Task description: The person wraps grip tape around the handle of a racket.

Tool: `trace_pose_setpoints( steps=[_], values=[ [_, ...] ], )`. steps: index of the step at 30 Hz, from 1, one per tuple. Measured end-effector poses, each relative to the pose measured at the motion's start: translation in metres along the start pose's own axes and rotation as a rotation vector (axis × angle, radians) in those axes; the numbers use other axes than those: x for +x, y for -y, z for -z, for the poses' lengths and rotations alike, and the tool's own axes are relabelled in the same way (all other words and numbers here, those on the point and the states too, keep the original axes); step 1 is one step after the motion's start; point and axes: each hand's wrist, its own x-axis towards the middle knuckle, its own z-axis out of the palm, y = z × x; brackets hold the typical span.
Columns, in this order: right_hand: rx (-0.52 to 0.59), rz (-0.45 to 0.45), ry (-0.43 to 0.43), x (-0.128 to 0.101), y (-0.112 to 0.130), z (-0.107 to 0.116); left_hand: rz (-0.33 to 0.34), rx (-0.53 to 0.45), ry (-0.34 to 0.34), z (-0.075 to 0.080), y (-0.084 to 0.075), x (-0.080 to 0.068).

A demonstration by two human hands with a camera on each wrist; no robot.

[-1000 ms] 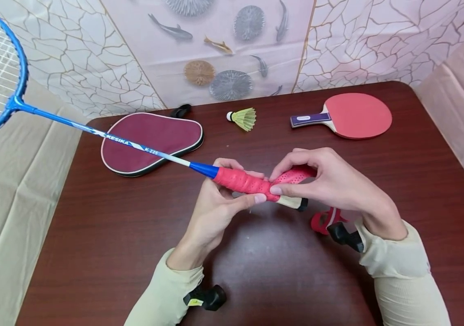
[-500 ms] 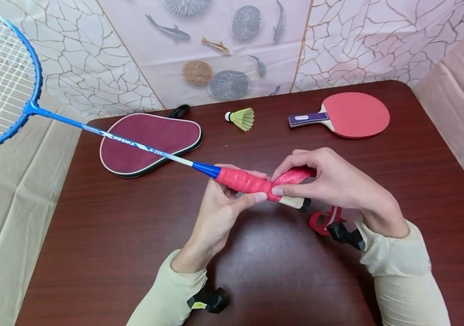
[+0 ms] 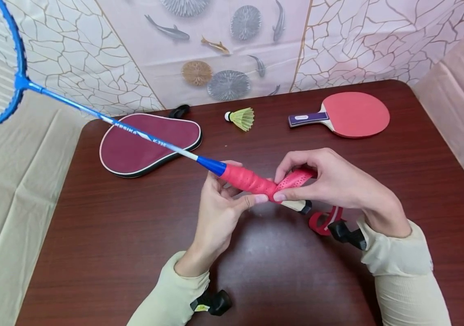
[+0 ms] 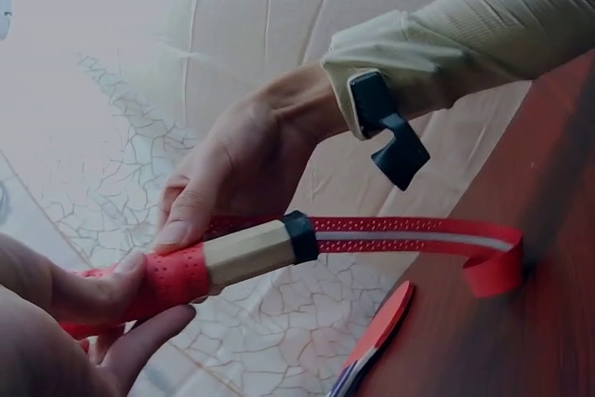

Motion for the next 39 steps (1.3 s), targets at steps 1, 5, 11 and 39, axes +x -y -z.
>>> trace_pose_setpoints(
  steps=[1,5,11,39],
  values=[
    [0.007,-0.002,-0.003,0.000,0.001,0.000,-0.001,-0.023,-0.014,0.000,0.000,0.000],
    [0.007,-0.008,-0.027,0.001,0.001,-0.002,-0.018,-0.114,-0.035,-0.002,0.002,-0.001],
    [-0.070,-0.026,-0.046,0.005,-0.002,-0.006,-0.038,-0.115,0.033,-0.009,0.005,-0.004],
    [-0.127,0.007,-0.031,-0.002,0.000,0.001,-0.010,-0.086,0.052,-0.003,0.002,0.000]
  ],
)
